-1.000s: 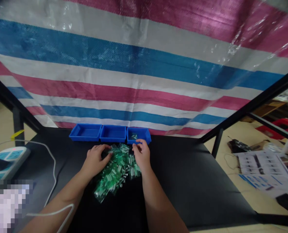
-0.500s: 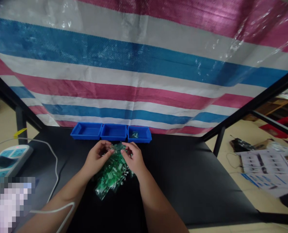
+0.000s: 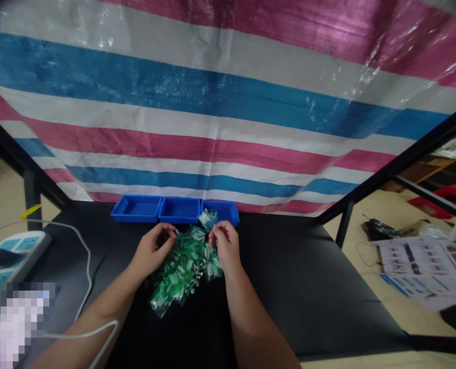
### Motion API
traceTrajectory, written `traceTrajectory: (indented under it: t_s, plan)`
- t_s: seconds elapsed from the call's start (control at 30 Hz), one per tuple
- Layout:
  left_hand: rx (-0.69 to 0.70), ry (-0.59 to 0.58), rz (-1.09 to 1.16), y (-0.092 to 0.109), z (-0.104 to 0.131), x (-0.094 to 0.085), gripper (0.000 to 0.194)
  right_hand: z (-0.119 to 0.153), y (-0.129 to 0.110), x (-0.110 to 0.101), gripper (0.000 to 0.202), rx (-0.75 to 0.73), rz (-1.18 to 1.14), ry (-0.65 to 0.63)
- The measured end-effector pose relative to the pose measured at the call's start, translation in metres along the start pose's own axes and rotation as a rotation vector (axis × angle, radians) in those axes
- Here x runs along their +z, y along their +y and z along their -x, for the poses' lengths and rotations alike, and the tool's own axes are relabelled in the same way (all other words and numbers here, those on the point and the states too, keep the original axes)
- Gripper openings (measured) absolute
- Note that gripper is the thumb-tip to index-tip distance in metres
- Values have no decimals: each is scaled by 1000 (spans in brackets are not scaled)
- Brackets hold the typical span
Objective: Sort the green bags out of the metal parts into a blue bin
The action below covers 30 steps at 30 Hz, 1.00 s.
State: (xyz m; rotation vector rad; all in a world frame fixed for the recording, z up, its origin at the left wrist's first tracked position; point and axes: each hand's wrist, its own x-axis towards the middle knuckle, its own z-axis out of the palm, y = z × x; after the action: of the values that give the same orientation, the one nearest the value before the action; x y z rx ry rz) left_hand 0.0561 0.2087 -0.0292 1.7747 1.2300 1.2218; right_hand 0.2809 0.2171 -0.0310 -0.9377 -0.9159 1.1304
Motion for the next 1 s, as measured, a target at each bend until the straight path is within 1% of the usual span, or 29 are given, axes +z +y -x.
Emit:
traceTrajectory:
  t_s: [0.1,0.2,0.3,0.37,0.43,0.53,0.67,0.9,1.0]
  plan:
    - [6,-29,-24,2,0,0,16,-5,-3,-1,19,-19,-99,63]
    - [22,-45,-17,3,1,1,18,-6,-3,0,16,-19,-177,58]
    - [49,-51,73,4,2,5,26,-2,-2,6,16,41,-228,-28]
    - [27,-68,218,5,3,9,35,5,-1,12,18,104,-238,-105]
    - [-27,-99,384,6,3,13,44,12,2,19,20,154,-237,-174]
    - [-100,-99,550,7,3,16,45,20,7,27,23,185,-210,-259]
    - [-178,-40,622,9,2,14,38,26,13,31,24,185,-135,-315]
    - [-252,-69,703,16,0,10,35,26,12,30,28,121,7,-306]
    - [-276,-61,716,16,0,11,36,25,10,29,31,108,84,-286]
